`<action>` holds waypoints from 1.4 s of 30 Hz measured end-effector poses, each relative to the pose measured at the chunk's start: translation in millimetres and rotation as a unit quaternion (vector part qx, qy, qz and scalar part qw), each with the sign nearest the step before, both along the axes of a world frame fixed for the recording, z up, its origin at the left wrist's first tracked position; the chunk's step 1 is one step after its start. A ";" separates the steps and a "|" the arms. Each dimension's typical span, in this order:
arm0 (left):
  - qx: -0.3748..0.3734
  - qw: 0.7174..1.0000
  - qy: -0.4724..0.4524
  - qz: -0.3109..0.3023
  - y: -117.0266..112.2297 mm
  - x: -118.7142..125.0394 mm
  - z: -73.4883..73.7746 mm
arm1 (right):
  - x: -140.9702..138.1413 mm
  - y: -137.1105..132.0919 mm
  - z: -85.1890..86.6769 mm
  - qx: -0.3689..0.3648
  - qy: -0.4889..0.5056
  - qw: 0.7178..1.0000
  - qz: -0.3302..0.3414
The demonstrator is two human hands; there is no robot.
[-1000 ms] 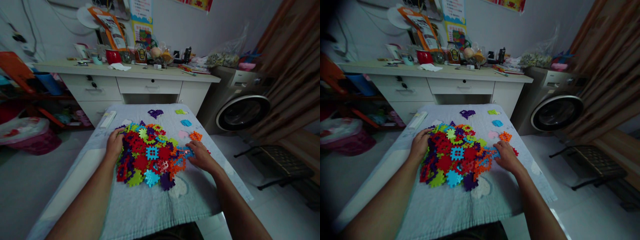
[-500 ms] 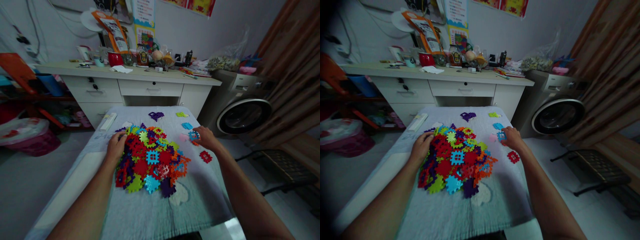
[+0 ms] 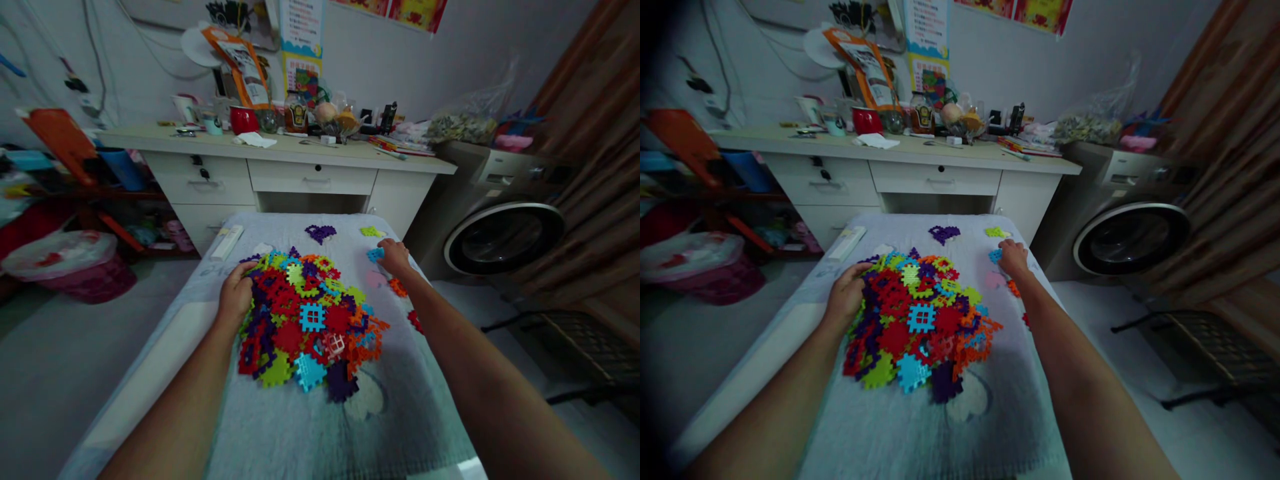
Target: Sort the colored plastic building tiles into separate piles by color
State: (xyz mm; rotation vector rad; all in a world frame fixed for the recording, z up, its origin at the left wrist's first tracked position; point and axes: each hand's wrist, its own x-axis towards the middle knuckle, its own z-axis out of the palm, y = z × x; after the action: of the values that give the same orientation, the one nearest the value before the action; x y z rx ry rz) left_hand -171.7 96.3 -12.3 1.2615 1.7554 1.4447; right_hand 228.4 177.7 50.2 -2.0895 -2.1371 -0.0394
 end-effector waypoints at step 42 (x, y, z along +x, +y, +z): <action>0.050 0.985 0.163 -0.028 -4.3 2.0 -3.5 | 60.8 -88.5 -40.8 0.073 0.195 0.972 -0.108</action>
State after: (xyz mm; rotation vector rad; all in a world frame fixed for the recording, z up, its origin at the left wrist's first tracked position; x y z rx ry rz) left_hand -169.8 92.0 -15.8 1.6663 1.8515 1.3687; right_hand 289.1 89.2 9.4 -2.0340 -1.6287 0.1702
